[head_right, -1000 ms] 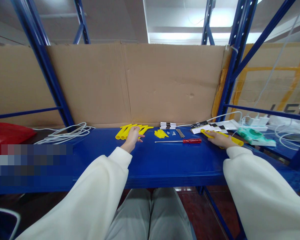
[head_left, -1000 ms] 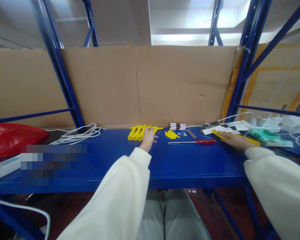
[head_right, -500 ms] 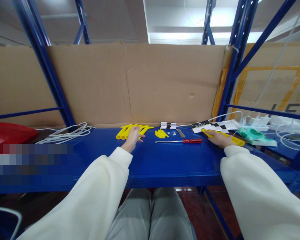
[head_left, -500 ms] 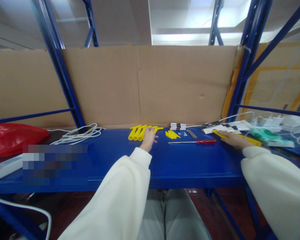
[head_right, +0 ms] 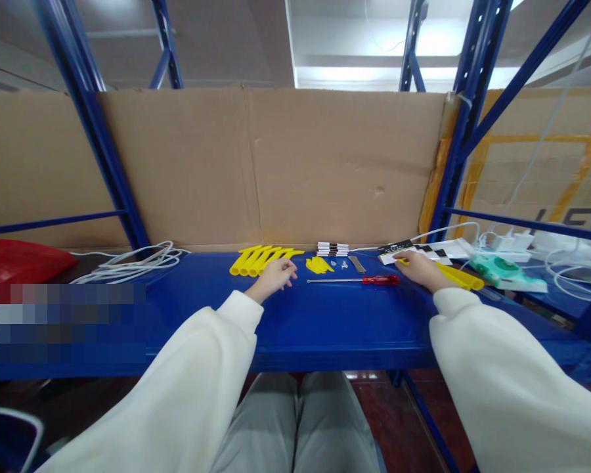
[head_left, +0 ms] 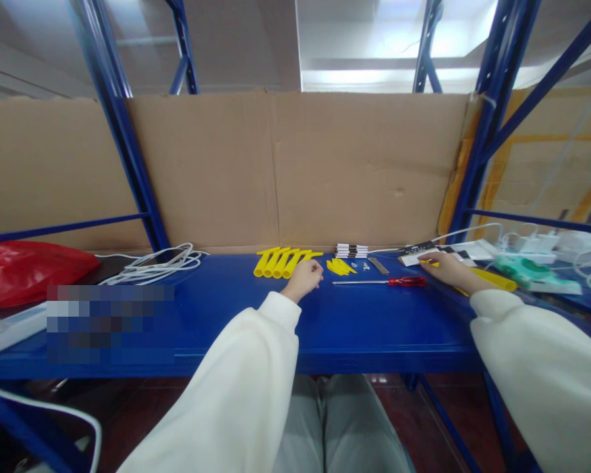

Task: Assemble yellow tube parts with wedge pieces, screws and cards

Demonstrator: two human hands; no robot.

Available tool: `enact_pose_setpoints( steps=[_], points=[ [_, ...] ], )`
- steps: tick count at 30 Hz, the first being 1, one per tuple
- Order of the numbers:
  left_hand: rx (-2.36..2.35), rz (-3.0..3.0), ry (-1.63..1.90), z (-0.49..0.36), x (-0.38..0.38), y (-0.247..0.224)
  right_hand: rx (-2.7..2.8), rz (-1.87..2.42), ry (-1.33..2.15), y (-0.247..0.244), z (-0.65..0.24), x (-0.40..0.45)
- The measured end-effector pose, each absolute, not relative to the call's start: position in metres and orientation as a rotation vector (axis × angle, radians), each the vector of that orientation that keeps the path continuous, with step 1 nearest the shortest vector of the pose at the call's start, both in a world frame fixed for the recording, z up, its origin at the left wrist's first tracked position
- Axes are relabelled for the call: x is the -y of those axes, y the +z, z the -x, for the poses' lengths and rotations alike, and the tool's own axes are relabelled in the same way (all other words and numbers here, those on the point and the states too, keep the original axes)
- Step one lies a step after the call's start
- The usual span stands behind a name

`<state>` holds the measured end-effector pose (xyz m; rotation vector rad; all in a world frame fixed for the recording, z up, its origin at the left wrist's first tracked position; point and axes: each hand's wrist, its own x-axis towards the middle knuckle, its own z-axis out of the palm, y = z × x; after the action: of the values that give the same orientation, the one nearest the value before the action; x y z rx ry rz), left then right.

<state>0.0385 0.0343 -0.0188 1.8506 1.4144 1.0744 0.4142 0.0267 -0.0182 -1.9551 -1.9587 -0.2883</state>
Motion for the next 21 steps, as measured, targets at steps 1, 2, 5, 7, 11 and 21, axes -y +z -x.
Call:
enact_pose_setpoints(
  steps=[1,2,5,7,11,21],
  points=[
    [-1.406,-1.907,1.076,-0.038,-0.035,-0.021,2.017,1.915,-0.237,-0.015,-0.401,-0.027],
    [-1.399,-1.954,1.079,-0.037,-0.036,-0.022,2.081,1.891,-0.211,-0.014,-0.387,-0.027],
    [-1.383,-2.034,1.092,-0.035,-0.038,-0.026,2.222,1.831,-0.238,-0.013,-0.351,-0.028],
    [-1.375,-2.028,1.115,-0.035,-0.038,-0.026,2.241,1.833,-0.269,-0.016,-0.335,-0.029],
    [-1.404,-2.062,1.091,-0.035,-0.036,-0.023,2.219,1.840,-0.123,-0.020,-0.319,-0.032],
    [-1.505,-2.316,0.922,-0.034,-0.036,-0.021,2.166,1.717,0.111,-0.025,-0.296,-0.033]
  ],
)
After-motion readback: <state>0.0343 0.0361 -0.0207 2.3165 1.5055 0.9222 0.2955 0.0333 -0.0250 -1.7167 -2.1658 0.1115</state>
